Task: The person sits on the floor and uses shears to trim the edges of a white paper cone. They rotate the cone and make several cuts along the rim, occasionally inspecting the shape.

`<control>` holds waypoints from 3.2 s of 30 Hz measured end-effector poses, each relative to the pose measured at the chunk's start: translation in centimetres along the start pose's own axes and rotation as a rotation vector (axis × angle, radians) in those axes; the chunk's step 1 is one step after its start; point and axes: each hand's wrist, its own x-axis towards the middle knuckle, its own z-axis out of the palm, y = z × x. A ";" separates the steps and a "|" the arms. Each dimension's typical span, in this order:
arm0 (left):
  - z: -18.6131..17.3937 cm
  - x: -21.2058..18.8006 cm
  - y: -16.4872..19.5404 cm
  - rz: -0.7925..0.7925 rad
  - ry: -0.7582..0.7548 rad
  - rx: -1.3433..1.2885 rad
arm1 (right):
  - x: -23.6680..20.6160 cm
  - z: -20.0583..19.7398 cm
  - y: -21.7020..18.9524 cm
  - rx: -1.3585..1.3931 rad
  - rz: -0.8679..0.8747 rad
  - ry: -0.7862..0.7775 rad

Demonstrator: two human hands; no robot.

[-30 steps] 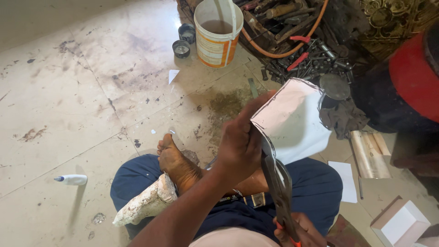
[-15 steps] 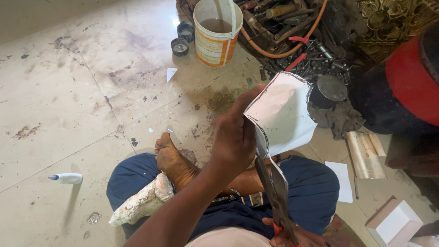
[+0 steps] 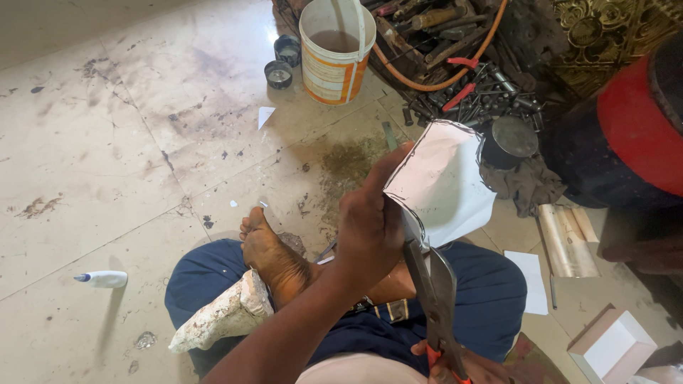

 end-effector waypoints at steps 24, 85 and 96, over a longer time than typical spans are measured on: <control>0.2 -0.3 -0.4 -0.023 -0.082 -0.018 | 0.7 -0.7 0.6 0.099 0.072 -0.169; 0.2 -0.3 -0.5 -0.043 -0.141 -0.138 | 0.7 -1.5 -2.3 0.046 0.276 -0.188; -0.1 -0.4 -1.3 -0.023 -0.180 -0.072 | 0.6 -0.9 -3.1 0.169 0.125 -0.051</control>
